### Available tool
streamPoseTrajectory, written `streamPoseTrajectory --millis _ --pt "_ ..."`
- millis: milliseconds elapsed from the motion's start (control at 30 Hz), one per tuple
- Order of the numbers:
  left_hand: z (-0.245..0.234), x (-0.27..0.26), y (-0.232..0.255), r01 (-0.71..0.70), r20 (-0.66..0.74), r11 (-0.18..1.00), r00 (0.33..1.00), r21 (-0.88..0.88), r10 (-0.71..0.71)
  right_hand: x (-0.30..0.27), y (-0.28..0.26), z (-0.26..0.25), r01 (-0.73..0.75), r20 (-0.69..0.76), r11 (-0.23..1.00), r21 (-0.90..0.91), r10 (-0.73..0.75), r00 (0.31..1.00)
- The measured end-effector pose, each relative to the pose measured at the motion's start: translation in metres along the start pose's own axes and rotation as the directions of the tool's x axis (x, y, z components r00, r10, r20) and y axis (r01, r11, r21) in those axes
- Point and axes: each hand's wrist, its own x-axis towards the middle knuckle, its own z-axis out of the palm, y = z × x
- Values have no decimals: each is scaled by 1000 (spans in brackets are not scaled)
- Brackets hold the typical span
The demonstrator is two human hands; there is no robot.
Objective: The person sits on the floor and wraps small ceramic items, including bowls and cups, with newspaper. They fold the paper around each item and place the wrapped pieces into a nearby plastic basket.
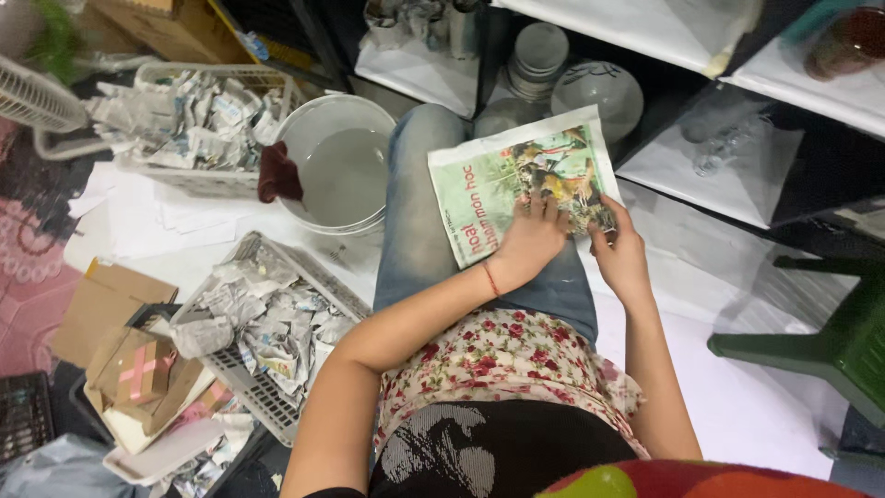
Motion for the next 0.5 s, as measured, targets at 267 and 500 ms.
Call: streamPoseTrajectory --millis 267,500 --pt "20 28 19 -21 96 999 995 24 19 14 25 -56 74 -81 990 117 -64 995" --pt "-12 54 18 -124 -20 976 992 -177 123 20 18 -69 80 -75 988 131 -71 995"
